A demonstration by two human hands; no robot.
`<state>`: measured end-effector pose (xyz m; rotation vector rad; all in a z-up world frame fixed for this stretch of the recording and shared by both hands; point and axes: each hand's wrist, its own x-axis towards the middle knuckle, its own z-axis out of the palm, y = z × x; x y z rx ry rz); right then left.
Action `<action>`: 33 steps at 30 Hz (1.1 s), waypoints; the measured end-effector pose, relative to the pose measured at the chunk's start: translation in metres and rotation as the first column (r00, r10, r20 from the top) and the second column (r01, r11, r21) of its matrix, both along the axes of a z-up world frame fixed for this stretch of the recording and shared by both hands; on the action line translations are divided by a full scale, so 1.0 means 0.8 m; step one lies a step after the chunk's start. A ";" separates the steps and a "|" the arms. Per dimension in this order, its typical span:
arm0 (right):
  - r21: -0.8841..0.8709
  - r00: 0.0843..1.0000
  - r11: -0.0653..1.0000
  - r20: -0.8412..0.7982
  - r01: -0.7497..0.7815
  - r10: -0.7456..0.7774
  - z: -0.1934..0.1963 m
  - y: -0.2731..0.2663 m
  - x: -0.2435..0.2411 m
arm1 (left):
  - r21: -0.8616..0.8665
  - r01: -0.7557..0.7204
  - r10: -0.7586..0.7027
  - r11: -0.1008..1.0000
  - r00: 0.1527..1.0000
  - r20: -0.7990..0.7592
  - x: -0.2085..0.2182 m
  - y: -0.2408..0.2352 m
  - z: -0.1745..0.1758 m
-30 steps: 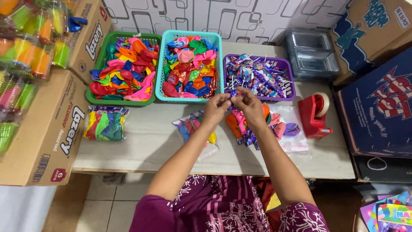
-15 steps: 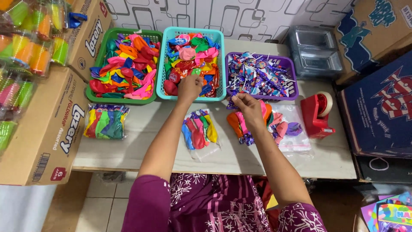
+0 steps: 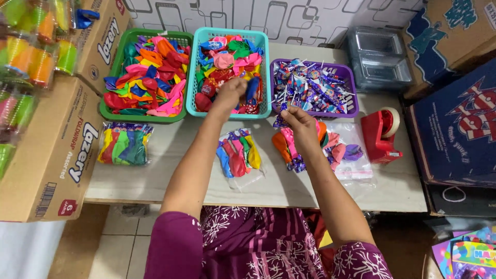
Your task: Assembling balloon sets by manually attaching colorful balloons to plastic sticks.
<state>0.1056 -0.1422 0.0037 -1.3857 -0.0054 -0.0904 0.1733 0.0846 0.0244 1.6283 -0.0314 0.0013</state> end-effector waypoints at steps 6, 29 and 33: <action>-0.184 0.974 0.975 0.167 -0.124 0.156 0.090 0.034 -0.025 | -0.280 0.267 -0.308 0.922 0.944 -0.114 -0.069 -0.022 0.031; -0.251 0.998 0.967 0.024 -0.044 0.052 0.050 0.020 -0.150 | -0.752 0.105 -0.247 0.651 0.966 -0.078 -0.131 -0.042 -0.014; -0.218 0.997 0.974 0.033 -0.054 0.063 0.048 0.026 -0.158 | -0.701 0.110 -0.204 0.705 0.977 -0.053 -0.150 -0.052 0.008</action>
